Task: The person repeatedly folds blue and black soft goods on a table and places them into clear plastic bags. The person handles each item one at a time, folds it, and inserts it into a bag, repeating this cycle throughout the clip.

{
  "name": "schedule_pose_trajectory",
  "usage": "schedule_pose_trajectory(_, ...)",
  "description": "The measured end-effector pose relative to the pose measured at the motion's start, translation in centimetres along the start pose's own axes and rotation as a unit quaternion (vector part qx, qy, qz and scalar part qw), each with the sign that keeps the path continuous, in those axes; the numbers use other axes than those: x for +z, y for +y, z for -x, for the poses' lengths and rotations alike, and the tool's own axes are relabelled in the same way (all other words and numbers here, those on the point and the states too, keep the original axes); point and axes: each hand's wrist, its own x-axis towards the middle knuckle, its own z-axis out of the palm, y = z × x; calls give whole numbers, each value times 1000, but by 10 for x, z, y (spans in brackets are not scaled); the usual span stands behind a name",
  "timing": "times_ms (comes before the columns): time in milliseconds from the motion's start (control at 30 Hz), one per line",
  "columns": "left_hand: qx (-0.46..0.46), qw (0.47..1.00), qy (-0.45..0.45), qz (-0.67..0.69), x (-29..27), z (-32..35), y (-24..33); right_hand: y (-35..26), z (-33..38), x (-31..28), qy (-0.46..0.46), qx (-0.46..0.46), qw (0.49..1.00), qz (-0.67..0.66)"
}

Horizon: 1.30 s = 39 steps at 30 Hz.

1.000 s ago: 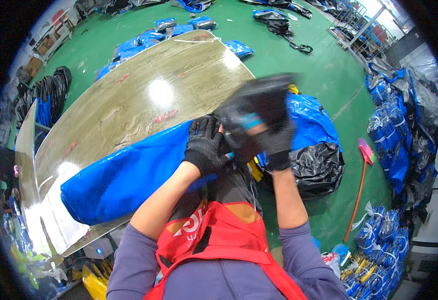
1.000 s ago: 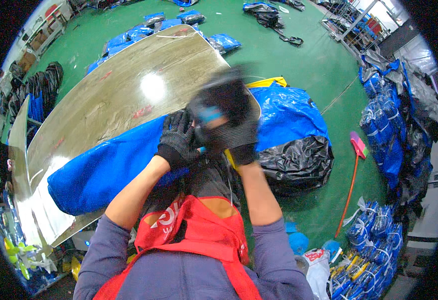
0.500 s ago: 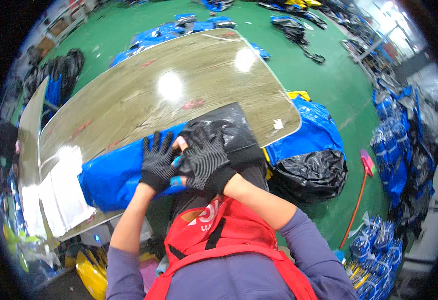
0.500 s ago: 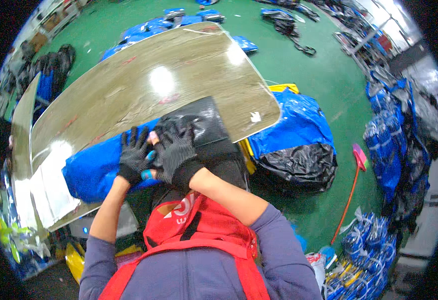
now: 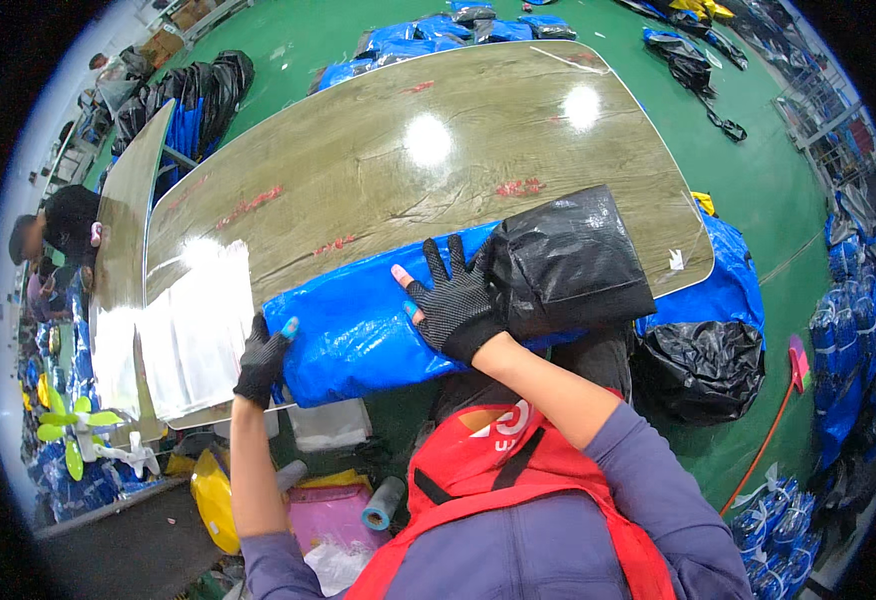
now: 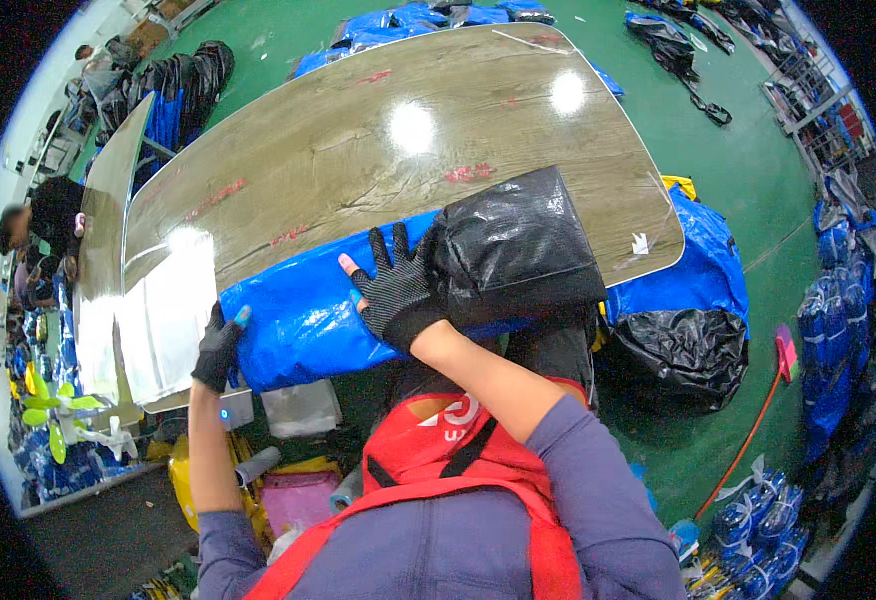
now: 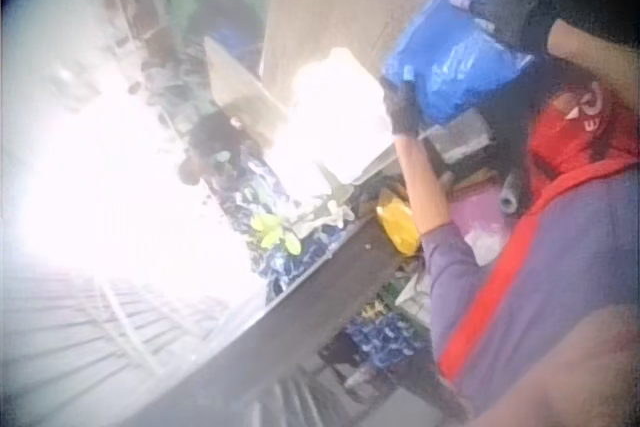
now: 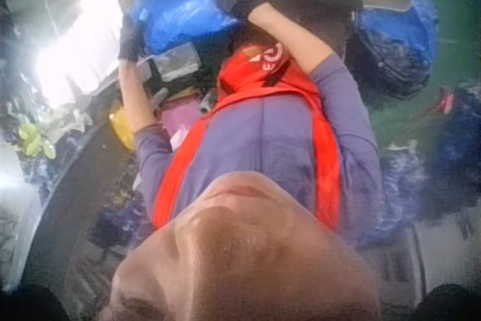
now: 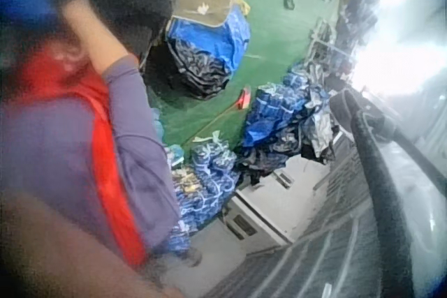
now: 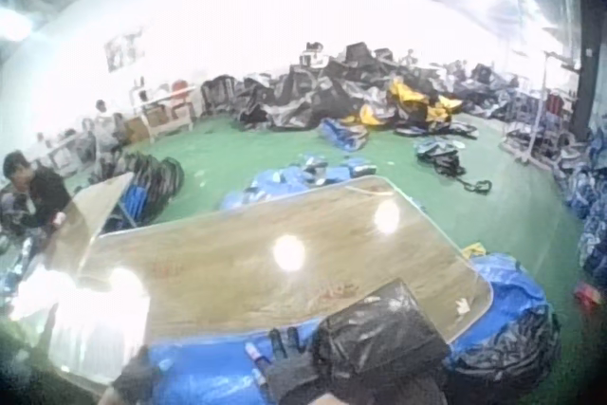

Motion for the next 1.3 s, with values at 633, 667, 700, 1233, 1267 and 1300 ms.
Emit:
schedule_pose_trajectory(633, 475, 813, -222, -253, 206, 25, 149, 76, 107, 25, 82, -108, 925, -356)
schedule_pose_trajectory(667, 533, 756, -211, -316, 227, 20, 155, 77, 110, 35, 122, -60, 912, -387)
schedule_pose_trajectory(700, 584, 676, -175, -415, 245, 16, 158, 79, 112, 45, 117, -48, 885, -448)
schedule_pose_trajectory(1233, 622, 612, -230, -431, 284, -17, 141, 135, 92, -138, 187, 49, 980, -41)
schedule_pose_trajectory(1267, 609, 653, -225, -389, 281, -19, 144, 149, 75, -133, 125, 125, 982, 61)
schedule_pose_trajectory(1300, 642, 702, -153, -267, 273, -24, 149, 160, 69, -122, 86, 160, 983, 0)
